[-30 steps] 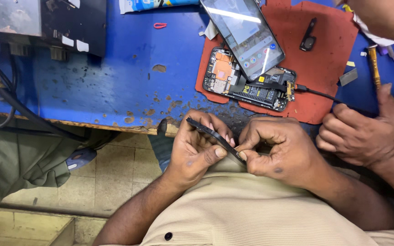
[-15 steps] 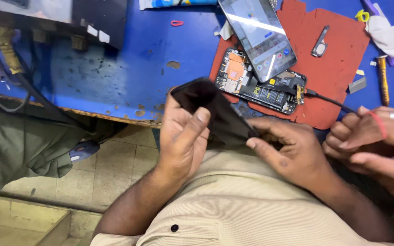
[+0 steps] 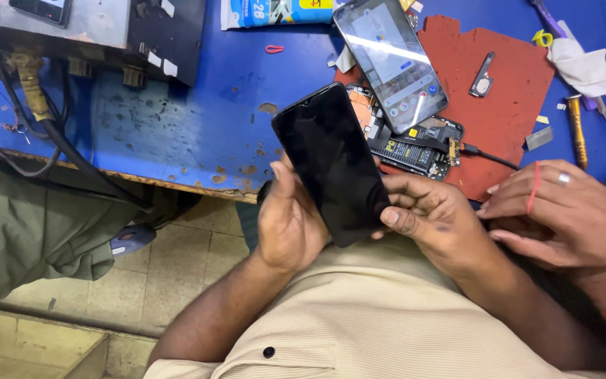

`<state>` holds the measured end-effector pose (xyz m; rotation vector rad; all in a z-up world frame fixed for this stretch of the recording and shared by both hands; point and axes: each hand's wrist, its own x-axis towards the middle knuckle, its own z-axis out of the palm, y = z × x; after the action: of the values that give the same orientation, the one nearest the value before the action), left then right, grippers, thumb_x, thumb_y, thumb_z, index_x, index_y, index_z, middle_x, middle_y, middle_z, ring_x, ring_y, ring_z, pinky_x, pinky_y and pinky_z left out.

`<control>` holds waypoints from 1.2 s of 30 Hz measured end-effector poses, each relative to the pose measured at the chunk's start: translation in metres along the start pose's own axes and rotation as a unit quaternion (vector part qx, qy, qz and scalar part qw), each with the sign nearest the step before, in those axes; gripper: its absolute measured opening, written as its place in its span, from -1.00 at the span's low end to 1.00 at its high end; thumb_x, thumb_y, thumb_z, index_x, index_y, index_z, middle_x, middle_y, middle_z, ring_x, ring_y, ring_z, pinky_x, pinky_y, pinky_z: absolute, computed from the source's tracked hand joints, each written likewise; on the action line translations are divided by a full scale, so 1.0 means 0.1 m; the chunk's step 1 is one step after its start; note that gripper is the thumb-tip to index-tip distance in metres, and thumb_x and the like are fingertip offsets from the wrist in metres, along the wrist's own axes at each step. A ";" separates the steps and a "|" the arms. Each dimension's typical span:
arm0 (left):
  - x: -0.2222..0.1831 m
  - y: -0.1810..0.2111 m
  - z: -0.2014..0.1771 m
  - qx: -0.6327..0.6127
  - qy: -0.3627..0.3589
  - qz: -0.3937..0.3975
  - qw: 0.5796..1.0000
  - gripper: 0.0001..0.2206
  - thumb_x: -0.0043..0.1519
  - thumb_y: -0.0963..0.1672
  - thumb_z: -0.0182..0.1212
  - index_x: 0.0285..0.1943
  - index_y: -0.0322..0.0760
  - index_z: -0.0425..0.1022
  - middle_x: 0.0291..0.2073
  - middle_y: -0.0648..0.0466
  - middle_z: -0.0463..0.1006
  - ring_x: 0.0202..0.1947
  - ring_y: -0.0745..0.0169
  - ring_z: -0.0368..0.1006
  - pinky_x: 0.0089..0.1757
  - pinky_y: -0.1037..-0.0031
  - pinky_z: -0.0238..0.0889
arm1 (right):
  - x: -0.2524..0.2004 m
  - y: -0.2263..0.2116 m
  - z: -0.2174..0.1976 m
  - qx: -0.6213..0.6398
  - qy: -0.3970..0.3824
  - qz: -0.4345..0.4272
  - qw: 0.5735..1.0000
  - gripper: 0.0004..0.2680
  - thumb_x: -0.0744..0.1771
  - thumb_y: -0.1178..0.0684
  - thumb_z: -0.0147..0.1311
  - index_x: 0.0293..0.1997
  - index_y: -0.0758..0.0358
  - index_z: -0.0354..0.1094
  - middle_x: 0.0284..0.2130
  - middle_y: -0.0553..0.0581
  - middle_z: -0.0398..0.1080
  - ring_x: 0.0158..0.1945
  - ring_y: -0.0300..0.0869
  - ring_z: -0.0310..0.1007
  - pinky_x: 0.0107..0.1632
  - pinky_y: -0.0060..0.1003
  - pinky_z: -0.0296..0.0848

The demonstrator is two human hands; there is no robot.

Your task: The person disassembles a smartphone, removes the battery, and reassembles the device. They handle the phone casing, battery, and internal components, then test the device by powering it on.

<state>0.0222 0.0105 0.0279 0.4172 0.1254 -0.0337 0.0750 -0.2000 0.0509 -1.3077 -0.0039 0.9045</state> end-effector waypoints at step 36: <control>0.01 0.34 0.16 0.505 -0.081 0.166 0.843 -0.41 0.33 0.17 0.18 0.30 -0.23 0.13 0.26 -0.19 0.33 0.22 -0.06 0.39 0.22 0.19 0.34 | -0.05 -0.20 0.11 -0.069 0.002 -0.123 0.990 -0.60 0.37 0.23 0.13 0.40 0.51 0.18 0.22 0.26 0.40 0.27 -0.10 0.43 0.35 -0.17 0.41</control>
<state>0.0270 0.0351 0.0563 1.4922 -0.1537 0.2203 0.0778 -0.1941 0.0734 -1.4017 -0.2241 0.6999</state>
